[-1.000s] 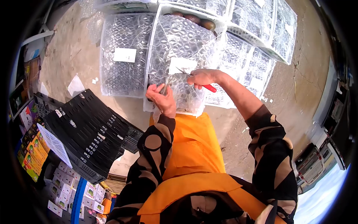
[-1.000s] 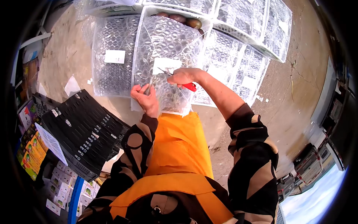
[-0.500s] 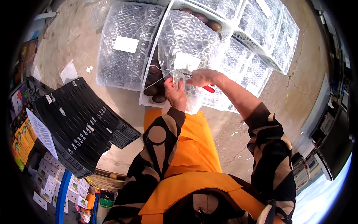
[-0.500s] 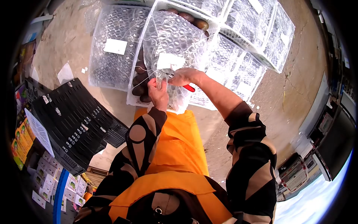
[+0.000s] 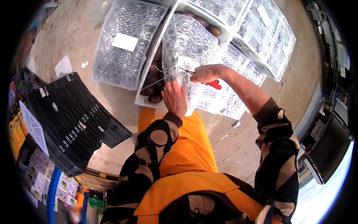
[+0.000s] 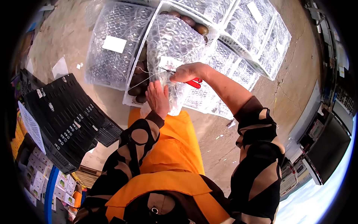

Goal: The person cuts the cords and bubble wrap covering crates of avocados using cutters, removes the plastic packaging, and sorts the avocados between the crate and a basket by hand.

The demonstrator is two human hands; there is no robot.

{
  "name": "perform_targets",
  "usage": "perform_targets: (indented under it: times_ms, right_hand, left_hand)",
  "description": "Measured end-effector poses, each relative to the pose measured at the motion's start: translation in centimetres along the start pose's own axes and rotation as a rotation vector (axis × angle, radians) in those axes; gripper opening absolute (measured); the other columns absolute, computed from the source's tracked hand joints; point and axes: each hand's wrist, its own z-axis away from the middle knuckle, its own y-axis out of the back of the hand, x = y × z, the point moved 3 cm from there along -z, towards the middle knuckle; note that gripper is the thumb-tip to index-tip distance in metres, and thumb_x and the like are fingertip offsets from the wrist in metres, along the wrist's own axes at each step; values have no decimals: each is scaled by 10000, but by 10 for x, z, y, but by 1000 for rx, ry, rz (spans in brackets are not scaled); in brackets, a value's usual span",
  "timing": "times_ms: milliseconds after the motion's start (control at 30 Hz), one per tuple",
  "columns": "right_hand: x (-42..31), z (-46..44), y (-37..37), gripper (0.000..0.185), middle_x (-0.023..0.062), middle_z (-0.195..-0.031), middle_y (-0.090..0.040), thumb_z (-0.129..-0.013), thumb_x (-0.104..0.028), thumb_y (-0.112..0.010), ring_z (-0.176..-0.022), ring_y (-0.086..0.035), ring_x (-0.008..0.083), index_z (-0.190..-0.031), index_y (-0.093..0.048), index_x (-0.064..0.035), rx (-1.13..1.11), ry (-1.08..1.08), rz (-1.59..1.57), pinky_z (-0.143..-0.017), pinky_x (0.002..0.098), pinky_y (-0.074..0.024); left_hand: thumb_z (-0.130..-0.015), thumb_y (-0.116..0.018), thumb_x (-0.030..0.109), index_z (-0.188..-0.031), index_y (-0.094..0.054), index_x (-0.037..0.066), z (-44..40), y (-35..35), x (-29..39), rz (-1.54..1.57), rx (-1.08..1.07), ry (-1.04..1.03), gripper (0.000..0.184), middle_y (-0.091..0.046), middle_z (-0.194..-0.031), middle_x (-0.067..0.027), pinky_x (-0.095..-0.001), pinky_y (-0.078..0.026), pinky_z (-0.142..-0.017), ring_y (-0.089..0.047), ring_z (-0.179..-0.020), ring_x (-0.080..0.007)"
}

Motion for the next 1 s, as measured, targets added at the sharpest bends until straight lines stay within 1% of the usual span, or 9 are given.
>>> perform_targets:
  times_ms: [100, 200, 333, 467, 533, 667, 733, 900, 1000]
  right_hand:
    - [-34, 14, 25, 542, 141, -757, -663, -903, -455, -409, -701, -573, 258, -765, -649, 10, -118, -164, 169, -724, 405, -459]
    - [-49, 9, 35, 511, 122, -685, -632, -899, -437, -404, -744, -565, 232, -746, -636, -7, -209, -235, 266, -758, 409, -449]
    - [-29, -21, 32, 471, 103, -780, -636, -885, -445, -432, -761, -578, 220, -890, -645, -25, -254, -304, 133, -764, 424, -451]
    - [-15, -19, 23, 523, 106, -933, -652, -868, -477, -475, -825, -632, 224, -1129, -611, -45, -229, -292, -92, -765, 406, -493]
    - [-13, -12, 19, 536, 107, -937, -648, -867, -481, -481, -858, -652, 230, -1144, -598, -38, -223, -258, -134, -774, 392, -512]
    - [8, -9, -2, 442, 170, -935, -633, -906, -412, -479, -750, -661, 226, -939, -581, 16, -90, -82, -316, -696, 371, -544]
    - [15, 5, -10, 383, 145, -874, -620, -911, -361, -494, -704, -649, 212, -913, -572, 14, 21, -64, -457, -634, 357, -542]
    - [61, 37, -84, 338, 97, -792, -589, -886, -320, -522, -671, -645, 229, -958, -569, 7, 211, -4, -1119, -569, 356, -540]
    - [81, 50, -134, 369, 107, -824, -588, -883, -325, -531, -682, -644, 239, -978, -570, 29, 387, -38, -1530, -580, 373, -544]
  left_hand:
    - [-910, -692, 314, -1221, -530, 75, 11, -10, -5, 214, 159, 144, 424, -528, -1105, -175, -434, -405, -874, -522, -1045, -340]
    - [-916, -688, 367, -1252, -542, 98, -6, -14, -14, 429, 249, 394, 455, -533, -1127, -131, -436, -399, -878, -526, -1058, -297]
    - [-851, -745, 399, -1266, -562, 177, -38, -25, -35, 330, -9, 558, 505, -663, -942, -21, -469, -349, -911, -619, -901, -243]
    - [-800, -811, 302, -1165, -616, 52, -30, -24, -30, 502, 174, 668, 483, -679, -853, -16, -426, -381, -896, -634, -820, -178]
    - [-801, -798, 342, -1126, -628, 104, -17, -38, -33, 658, 221, 704, 437, -685, -871, -7, -442, -330, -938, -634, -868, -209]
    - [-803, -795, 339, -937, -656, 129, -15, -41, -29, 716, 94, 737, 285, -689, -883, -1, -419, -299, -953, -620, -905, -206]
    - [-811, -787, 300, -852, -650, 132, -20, -31, -26, 652, 109, 640, 221, -680, -864, 1, -399, -302, -943, -603, -902, -207]
    - [-824, -743, 174, -800, -638, 155, -48, 15, 45, 261, 176, -52, 109, -633, -819, 0, -385, -321, -891, -563, -890, -223]
    - [-834, -712, 131, -822, -628, 148, -43, 23, 61, 194, 137, -199, 87, -623, -818, 7, -375, -323, -848, -569, -883, -215]
